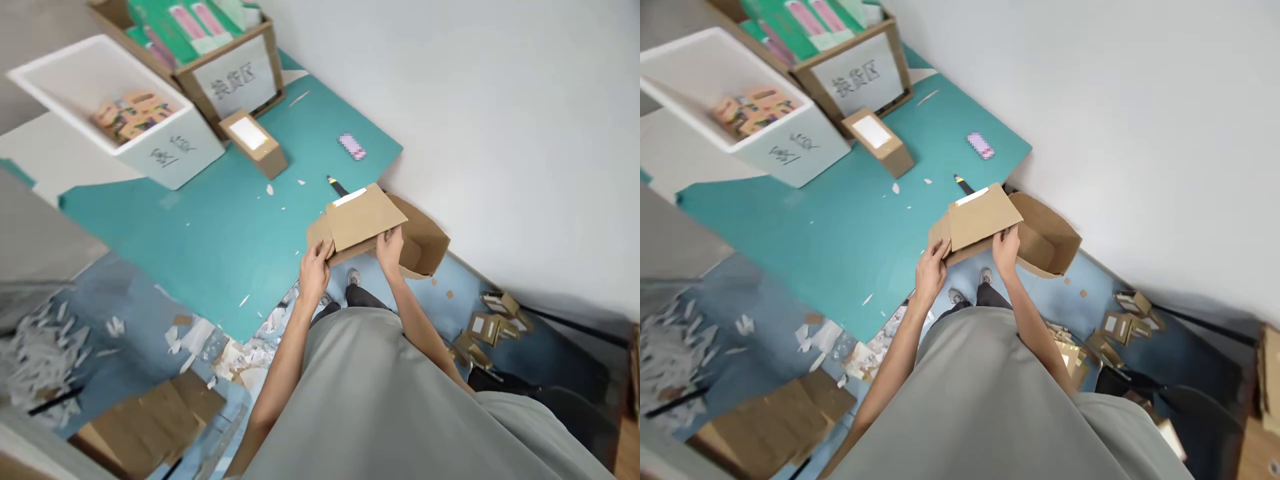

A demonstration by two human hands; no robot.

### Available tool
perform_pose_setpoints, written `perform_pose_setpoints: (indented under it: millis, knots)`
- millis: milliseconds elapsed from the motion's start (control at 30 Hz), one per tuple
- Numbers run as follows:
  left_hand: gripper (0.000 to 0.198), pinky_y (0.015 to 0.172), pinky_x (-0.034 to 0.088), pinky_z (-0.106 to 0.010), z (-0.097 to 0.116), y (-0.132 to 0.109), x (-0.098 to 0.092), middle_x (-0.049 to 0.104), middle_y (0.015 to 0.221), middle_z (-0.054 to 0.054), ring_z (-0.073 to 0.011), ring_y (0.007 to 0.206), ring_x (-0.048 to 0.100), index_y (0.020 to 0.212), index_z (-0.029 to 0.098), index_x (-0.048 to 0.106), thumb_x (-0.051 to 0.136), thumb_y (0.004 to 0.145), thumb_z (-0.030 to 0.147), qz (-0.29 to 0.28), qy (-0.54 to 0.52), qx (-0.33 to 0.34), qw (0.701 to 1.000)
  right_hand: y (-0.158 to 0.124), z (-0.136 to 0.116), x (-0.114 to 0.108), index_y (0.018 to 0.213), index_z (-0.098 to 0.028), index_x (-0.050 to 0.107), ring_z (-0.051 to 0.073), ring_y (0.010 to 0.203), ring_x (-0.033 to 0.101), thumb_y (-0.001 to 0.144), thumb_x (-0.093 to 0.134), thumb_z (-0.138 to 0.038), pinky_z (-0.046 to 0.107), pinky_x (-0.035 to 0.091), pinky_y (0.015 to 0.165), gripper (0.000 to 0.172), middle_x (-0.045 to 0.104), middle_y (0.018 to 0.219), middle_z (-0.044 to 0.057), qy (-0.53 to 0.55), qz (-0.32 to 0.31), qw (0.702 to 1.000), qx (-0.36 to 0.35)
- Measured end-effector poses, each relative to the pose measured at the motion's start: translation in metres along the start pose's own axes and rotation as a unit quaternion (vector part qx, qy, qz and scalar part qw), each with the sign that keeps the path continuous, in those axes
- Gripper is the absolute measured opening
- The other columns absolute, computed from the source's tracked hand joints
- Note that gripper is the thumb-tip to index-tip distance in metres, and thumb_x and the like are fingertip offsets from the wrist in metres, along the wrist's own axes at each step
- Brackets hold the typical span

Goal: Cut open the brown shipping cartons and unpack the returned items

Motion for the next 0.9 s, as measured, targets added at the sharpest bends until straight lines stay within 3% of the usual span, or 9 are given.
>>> perform_pose_setpoints:
  millis: [100, 233, 333, 433, 500, 567, 667, 767, 900]
  knots:
    - [0.07, 0.141, 0.03, -0.062, 0.01, -0.014, 0.036, 0.066, 0.165, -0.013, -0.0358, 0.159, 0.055, 0.152, 0.03, 0.078, 0.053, 0.091, 0.005, -0.049, -0.052, 0.011, 0.997, -0.003, 0.016, -0.037, 0.145, -0.022, 0.063, 0.029, 0.132, 0.074, 0.104, 0.053, -0.042, 0.051, 0.056, 0.121, 0.047, 0.078, 0.13, 0.017, 0.042, 0.06, 0.997, 0.024]
    - [0.055, 0.141, 0.033, -0.057, 0.02, -0.03, 0.078, 0.059, 0.173, -0.009, -0.0345, 0.167, 0.047, 0.137, 0.029, 0.085, 0.058, 0.091, 0.014, -0.122, -0.126, -0.011, 0.985, -0.019, 0.048, -0.093, 0.138, -0.023, 0.067, 0.028, 0.133, 0.074, 0.101, 0.057, -0.045, 0.051, 0.055, 0.123, 0.044, 0.08, 0.129, 0.016, 0.101, 0.131, 0.984, 0.059]
    - [0.042, 0.136, 0.044, -0.051, 0.026, -0.032, 0.108, 0.056, 0.175, -0.011, -0.0355, 0.169, 0.046, 0.134, 0.027, 0.082, 0.068, 0.094, 0.025, -0.096, -0.155, -0.11, 0.977, -0.047, 0.079, -0.144, 0.133, -0.023, 0.068, 0.029, 0.132, 0.074, 0.097, 0.061, -0.044, 0.051, 0.057, 0.121, 0.042, 0.08, 0.132, 0.016, 0.144, 0.192, 0.965, 0.105]
    - [0.046, 0.121, 0.06, -0.048, 0.039, -0.03, 0.152, 0.069, 0.159, -0.016, -0.0344, 0.154, 0.064, 0.136, 0.023, 0.073, 0.081, 0.093, 0.037, -0.088, -0.204, -0.239, 0.945, -0.085, 0.114, -0.202, 0.126, -0.024, 0.068, 0.029, 0.126, 0.076, 0.093, 0.065, -0.045, 0.049, 0.063, 0.111, 0.039, 0.081, 0.129, 0.013, 0.198, 0.25, 0.932, 0.174]
    - [0.037, 0.108, 0.068, -0.045, 0.057, -0.031, 0.193, 0.082, 0.135, -0.015, -0.0312, 0.13, 0.079, 0.121, 0.021, 0.074, 0.085, 0.091, 0.039, -0.159, -0.235, -0.288, 0.914, -0.114, 0.138, -0.241, 0.12, -0.026, 0.068, 0.028, 0.121, 0.077, 0.09, 0.067, -0.046, 0.045, 0.067, 0.102, 0.036, 0.081, 0.126, 0.011, 0.252, 0.286, 0.897, 0.223]
    - [0.029, 0.1, 0.071, -0.043, 0.08, -0.036, 0.236, 0.086, 0.114, -0.01, -0.0279, 0.112, 0.084, 0.106, 0.021, 0.074, 0.088, 0.088, 0.037, -0.227, -0.236, -0.299, 0.896, -0.147, 0.163, -0.277, 0.115, -0.028, 0.067, 0.027, 0.112, 0.078, 0.087, 0.067, -0.048, 0.041, 0.068, 0.091, 0.034, 0.082, 0.121, 0.007, 0.316, 0.325, 0.848, 0.274]
    - [0.028, 0.101, 0.07, -0.041, 0.117, -0.057, 0.301, 0.086, 0.105, -0.007, -0.025, 0.105, 0.084, 0.102, 0.021, 0.074, 0.093, 0.082, 0.03, -0.286, -0.204, -0.292, 0.89, -0.207, 0.194, -0.321, 0.11, -0.028, 0.065, 0.025, 0.095, 0.079, 0.084, 0.066, -0.052, 0.037, 0.067, 0.078, 0.035, 0.082, 0.109, 0.005, 0.418, 0.387, 0.752, 0.331]
    - [0.028, 0.104, 0.069, -0.042, 0.15, -0.095, 0.368, 0.087, 0.11, -0.009, -0.0248, 0.108, 0.084, 0.105, 0.02, 0.075, 0.091, 0.081, 0.019, -0.372, -0.152, -0.296, 0.867, -0.268, 0.216, -0.345, 0.111, -0.027, 0.064, 0.024, 0.083, 0.077, 0.081, 0.074, -0.054, 0.038, 0.067, 0.073, 0.042, 0.081, 0.102, 0.004, 0.474, 0.44, 0.663, 0.376]
    - [0.033, 0.106, 0.067, -0.041, 0.178, -0.169, 0.446, 0.087, 0.114, -0.012, -0.0247, 0.107, 0.084, 0.104, 0.017, 0.076, 0.087, 0.076, 0.004, -0.523, -0.047, -0.304, 0.795, -0.344, 0.239, -0.362, 0.104, -0.027, 0.061, 0.02, 0.078, 0.072, 0.063, 0.082, -0.034, 0.034, 0.065, 0.075, 0.046, 0.077, 0.09, -0.001, 0.427, 0.537, 0.576, 0.444]
Point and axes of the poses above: each hand's wrist, its own y-axis towards the middle knuckle, its own x-axis out of the palm, z = x × y, the point moved 3 cm from there along y, towards the middle knuckle
